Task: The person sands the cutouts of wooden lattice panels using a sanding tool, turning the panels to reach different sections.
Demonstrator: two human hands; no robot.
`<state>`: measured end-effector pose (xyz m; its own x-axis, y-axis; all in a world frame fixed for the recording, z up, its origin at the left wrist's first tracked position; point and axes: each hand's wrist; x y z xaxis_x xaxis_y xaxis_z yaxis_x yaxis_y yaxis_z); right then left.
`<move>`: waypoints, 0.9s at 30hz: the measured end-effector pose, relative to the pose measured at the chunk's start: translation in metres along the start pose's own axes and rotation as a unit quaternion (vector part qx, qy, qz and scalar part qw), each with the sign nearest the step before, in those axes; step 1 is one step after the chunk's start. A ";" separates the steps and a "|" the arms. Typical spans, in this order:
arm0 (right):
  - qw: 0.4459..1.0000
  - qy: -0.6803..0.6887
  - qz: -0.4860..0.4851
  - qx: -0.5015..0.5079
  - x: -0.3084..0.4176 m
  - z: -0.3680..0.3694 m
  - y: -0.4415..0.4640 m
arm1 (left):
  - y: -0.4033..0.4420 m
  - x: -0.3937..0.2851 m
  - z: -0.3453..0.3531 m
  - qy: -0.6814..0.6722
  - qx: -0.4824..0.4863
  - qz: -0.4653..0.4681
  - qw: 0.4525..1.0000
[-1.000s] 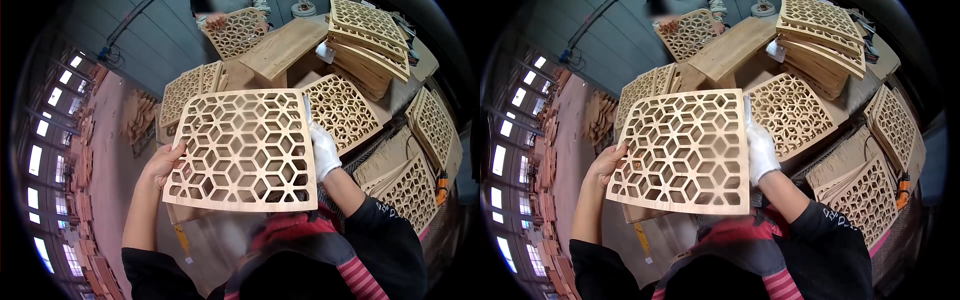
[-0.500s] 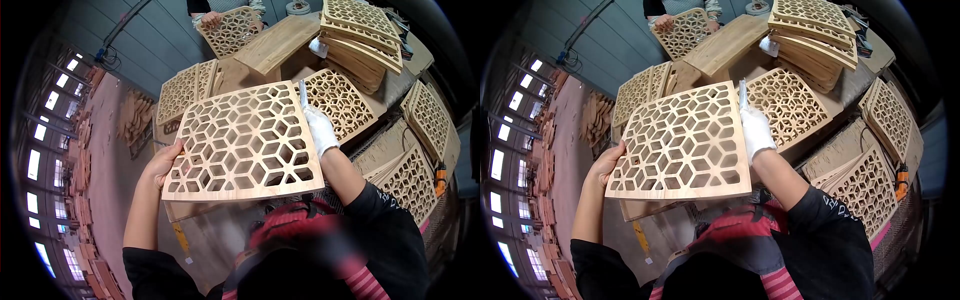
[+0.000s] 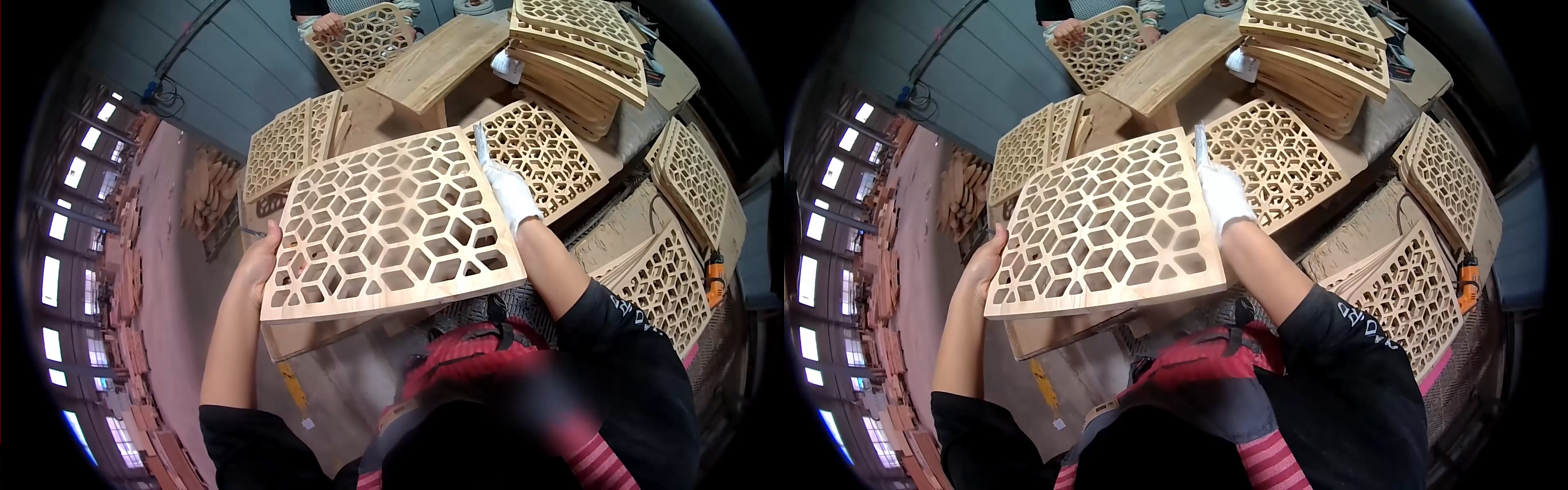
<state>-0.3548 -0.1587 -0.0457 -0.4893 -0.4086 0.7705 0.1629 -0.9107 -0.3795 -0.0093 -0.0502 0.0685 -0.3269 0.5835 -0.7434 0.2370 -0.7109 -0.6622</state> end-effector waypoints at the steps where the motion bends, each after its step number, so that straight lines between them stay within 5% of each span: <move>1: 1.000 0.013 -0.016 0.004 -0.003 -0.001 0.003 | 0.001 0.003 0.002 -0.004 -0.010 0.003 1.000; 13: 0.996 -0.045 -0.083 -0.002 -0.006 -0.001 0.009 | 0.023 0.023 -0.022 0.042 0.086 0.047 0.994; 27: 0.991 -0.055 -0.121 -0.010 0.008 0.021 -0.011 | 0.018 0.039 0.003 -0.016 -0.017 0.086 0.996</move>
<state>-0.3421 -0.1532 -0.0245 -0.4160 -0.1825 0.8909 0.0344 -0.9821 -0.1851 -0.0203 -0.0411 0.0283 -0.3068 0.4410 -0.8434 0.3221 -0.7858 -0.5280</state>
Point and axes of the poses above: each hand's wrist, its own y-axis towards the middle knuckle, its own z-axis out of the palm, x = y × z
